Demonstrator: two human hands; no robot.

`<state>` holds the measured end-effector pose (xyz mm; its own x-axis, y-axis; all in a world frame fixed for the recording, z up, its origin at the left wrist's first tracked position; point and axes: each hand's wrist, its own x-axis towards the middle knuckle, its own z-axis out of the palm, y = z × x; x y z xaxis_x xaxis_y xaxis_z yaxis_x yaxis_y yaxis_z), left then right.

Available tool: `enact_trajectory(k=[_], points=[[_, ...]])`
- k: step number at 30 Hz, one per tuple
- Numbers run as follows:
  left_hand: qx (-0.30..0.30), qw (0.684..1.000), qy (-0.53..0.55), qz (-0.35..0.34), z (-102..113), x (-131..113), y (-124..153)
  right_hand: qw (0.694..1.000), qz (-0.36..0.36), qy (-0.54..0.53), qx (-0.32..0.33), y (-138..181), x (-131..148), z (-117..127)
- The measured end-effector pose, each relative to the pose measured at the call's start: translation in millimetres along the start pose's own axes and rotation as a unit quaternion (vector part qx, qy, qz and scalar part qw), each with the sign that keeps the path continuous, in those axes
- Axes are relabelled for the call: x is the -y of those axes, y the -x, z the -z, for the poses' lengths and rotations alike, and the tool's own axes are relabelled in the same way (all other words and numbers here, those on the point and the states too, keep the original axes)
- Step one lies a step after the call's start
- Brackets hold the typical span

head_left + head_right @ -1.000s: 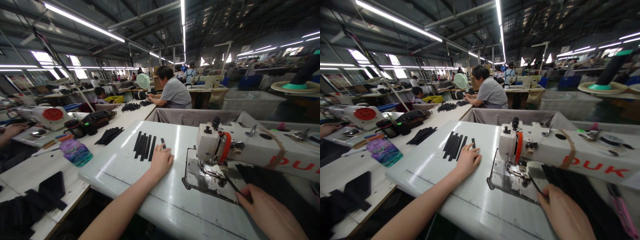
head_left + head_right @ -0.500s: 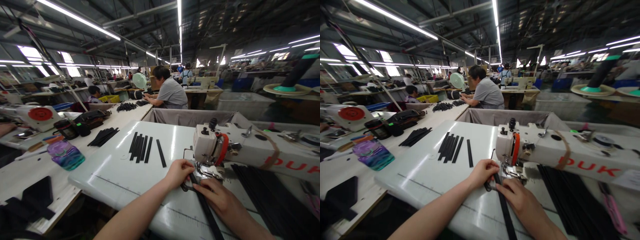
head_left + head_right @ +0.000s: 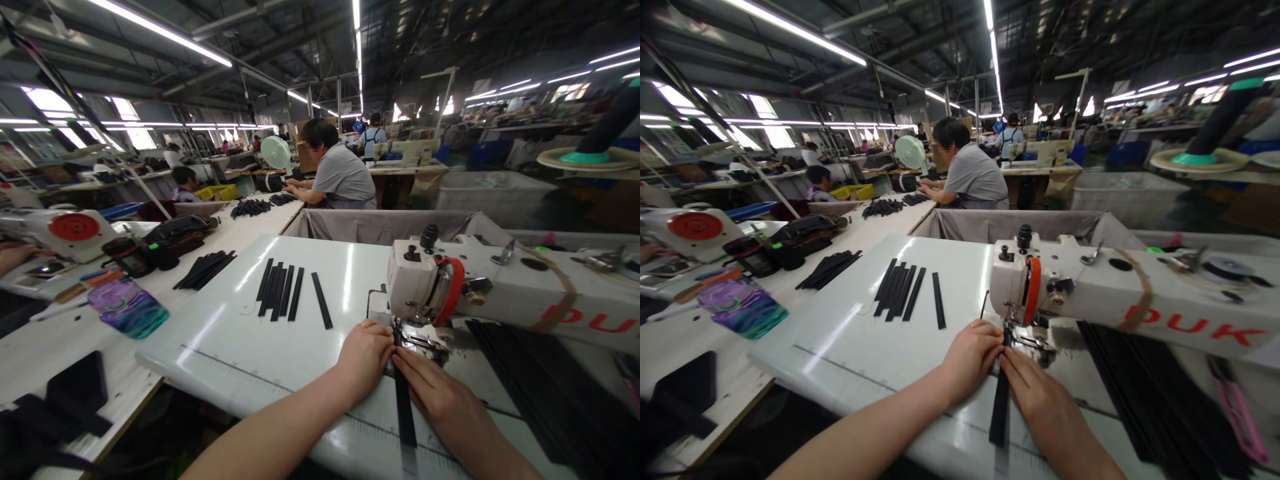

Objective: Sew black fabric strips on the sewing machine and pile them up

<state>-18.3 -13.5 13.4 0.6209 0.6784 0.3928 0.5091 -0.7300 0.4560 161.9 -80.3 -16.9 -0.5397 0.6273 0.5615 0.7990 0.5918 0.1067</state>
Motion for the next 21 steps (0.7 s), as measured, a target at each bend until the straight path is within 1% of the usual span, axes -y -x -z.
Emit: enact_trajectory(k=[5, 9, 14, 21], points=[[0.000, 1.000, -0.013, 0.004, -4, 0, 1, 1.000, -0.021, -0.021, 0.005, 1, 1, -2], [-0.007, 1.000, -0.011, 0.004, -6, 0, 1, 1.000, -0.017, -0.017, -0.002, 0, 1, -2], [0.008, 0.999, -0.035, 0.012, -5, -3, 0, 1.000, -0.010, -0.007, 0.004, -5, 1, 3], [0.021, 0.998, -0.062, 0.009, -4, -5, -3, 1.000, -0.025, -0.006, 0.012, -12, 2, 9]])
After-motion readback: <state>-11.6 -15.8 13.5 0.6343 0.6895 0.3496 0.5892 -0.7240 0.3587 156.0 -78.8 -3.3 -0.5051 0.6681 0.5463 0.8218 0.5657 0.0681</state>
